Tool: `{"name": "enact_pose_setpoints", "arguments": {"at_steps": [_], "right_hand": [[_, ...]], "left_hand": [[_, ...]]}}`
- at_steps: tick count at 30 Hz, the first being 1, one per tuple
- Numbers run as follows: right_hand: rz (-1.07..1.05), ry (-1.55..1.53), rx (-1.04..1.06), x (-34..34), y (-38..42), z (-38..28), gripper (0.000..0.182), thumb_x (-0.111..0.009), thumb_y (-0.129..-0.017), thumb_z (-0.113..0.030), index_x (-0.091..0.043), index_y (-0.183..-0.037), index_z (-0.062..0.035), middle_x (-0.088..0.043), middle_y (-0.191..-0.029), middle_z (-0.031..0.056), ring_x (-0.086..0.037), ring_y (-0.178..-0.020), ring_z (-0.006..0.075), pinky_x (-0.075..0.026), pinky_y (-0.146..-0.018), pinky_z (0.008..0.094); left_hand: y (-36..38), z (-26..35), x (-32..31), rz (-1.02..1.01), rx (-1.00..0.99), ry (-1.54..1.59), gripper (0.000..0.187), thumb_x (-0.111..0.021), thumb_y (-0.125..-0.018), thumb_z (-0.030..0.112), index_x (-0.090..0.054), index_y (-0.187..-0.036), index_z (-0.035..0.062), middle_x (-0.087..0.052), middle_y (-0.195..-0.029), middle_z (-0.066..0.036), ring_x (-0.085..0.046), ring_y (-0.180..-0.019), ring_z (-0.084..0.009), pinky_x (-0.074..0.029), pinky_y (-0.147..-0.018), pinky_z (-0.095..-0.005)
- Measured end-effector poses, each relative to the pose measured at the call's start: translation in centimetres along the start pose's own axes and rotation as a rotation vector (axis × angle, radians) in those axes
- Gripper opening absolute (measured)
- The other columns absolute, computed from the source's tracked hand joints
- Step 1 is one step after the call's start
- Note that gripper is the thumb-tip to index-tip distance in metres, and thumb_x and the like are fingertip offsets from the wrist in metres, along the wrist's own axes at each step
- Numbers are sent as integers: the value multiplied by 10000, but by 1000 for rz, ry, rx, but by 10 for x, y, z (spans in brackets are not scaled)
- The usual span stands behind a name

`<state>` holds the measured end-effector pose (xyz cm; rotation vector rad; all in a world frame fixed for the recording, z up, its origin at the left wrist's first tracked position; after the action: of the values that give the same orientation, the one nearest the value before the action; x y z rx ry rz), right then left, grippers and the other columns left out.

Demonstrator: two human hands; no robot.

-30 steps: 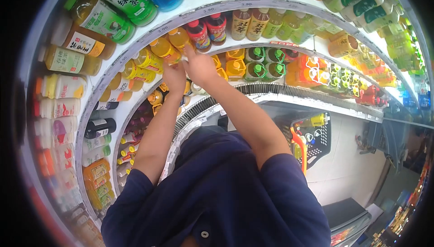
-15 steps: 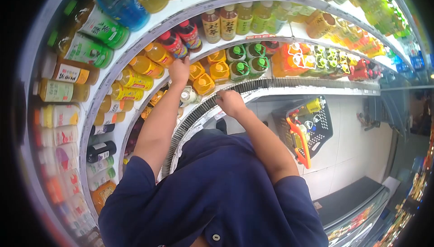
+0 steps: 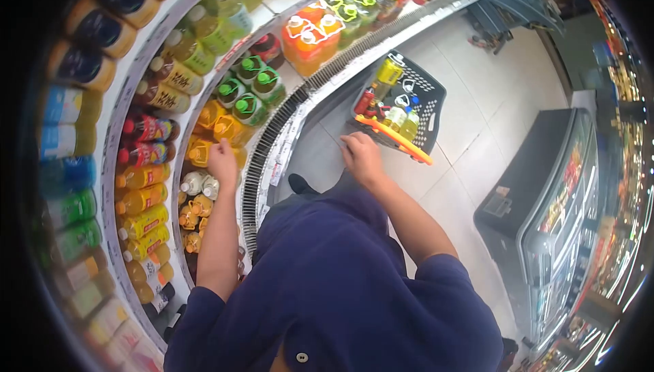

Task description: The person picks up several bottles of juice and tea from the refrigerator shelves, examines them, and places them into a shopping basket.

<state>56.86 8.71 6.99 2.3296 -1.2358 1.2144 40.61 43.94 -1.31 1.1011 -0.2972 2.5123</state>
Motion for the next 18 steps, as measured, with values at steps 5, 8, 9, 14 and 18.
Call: {"name": "enact_pose_setpoints", "arguments": {"at_steps": [5, 8, 9, 14, 18], "right_hand": [[162, 184, -116, 69, 43, 69, 359, -753, -812, -75, -673, -1157, -11, -645, -1106, 165, -614, -1066, 354, -505, -920, 446], [149, 259, -196, 91, 56, 114, 435, -775, -808, -113, -647, -1212, -14, -614, -1187, 164, -574, -1129, 354, -479, -976, 444], [81, 232, -235, 93, 60, 133, 443, -785, -804, -119, -649, -1212, -14, -615, -1187, 164, -576, -1128, 353, -483, -974, 442], [-315, 93, -301, 101, 74, 203, 375, -773, -839, -247, -669, -1132, -38, -661, -1095, 181, -635, -1045, 367, -514, -903, 454], [-469, -13, -278, 102, 70, 227, 304, -735, -867, -334, -650, -939, -51, -693, -913, 177, -678, -875, 372, -534, -774, 484]], "left_hand": [[103, 124, -82, -634, -387, 124, 217, -612, -966, 218, -666, -926, 12, -692, -841, -210, -678, -799, -410, -522, -726, -496], [156, 189, -123, -762, -653, 281, 169, -633, -924, 142, -681, -1015, 8, -704, -983, -193, -670, -930, -393, -534, -843, -467], [171, 210, -135, -765, -647, 270, 169, -633, -924, 142, -681, -1015, 8, -704, -983, -193, -670, -930, -393, -534, -843, -467], [226, 291, -193, -799, -928, 275, 234, -691, -875, 121, -661, -1087, 28, -668, -1143, -159, -620, -1108, -361, -500, -944, -453], [246, 314, -242, -874, -978, -20, 162, -714, -864, 210, -673, -791, 72, -696, -793, -87, -676, -792, -292, -508, -784, -424]]}}
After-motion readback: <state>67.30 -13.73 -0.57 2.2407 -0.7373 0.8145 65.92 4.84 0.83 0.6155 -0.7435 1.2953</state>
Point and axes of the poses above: each hand's wrist, its own y-axis away from the middle knuckle, its own x-axis out of the back of the hand, z = x × y, the point moved 2 cm from there along -y, towards the middle knuckle
